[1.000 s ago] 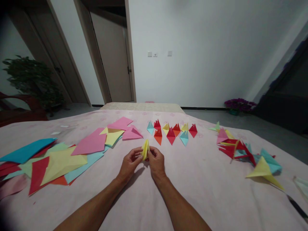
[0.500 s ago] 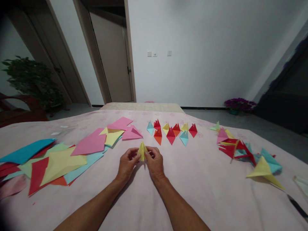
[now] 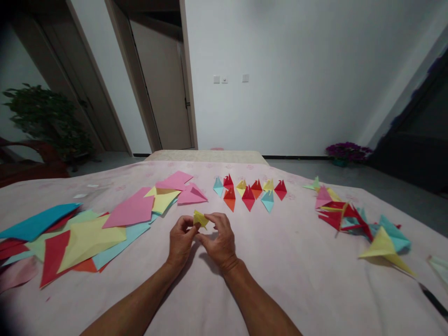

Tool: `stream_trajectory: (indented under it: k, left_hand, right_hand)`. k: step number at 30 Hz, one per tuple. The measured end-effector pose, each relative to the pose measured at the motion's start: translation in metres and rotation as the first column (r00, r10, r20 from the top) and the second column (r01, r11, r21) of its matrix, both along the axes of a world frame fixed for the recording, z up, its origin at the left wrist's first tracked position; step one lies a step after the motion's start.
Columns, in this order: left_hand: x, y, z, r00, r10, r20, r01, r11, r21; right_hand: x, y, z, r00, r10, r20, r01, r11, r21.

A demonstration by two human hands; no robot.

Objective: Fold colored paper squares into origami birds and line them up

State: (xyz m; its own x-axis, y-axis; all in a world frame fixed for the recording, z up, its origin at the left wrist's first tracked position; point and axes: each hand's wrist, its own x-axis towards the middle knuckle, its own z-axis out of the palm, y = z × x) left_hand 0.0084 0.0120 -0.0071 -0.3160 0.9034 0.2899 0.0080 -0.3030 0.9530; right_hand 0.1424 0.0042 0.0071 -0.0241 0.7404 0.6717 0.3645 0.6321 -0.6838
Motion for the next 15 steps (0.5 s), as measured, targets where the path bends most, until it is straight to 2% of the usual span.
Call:
stream_trajectory:
  k: [5, 11, 15]
  left_hand:
    - [-0.0011, 0.0001, -0.0018, 1.000, 0.005, -0.027, -0.005, 1.000, 0.018]
    - [-0.0021, -0.0042, -0.0018, 0.998, -0.016, -0.063, 0.021, 0.996, 0.081]
    - [-0.0011, -0.0054, 0.0002, 0.998, -0.054, -0.043, 0.057, 0.996, 0.071]
  right_hand:
    - [-0.0007, 0.0001, -0.0010, 0.998, -0.051, 0.039, 0.049, 0.998, 0.047]
    - [-0.0002, 0.0040, -0.0062, 0.998, -0.059, -0.028, 0.061, 0.995, 0.077]
    - [0.0014, 0.0055, -0.0051, 0.998, -0.050, -0.047, 0.053, 0.996, 0.066]
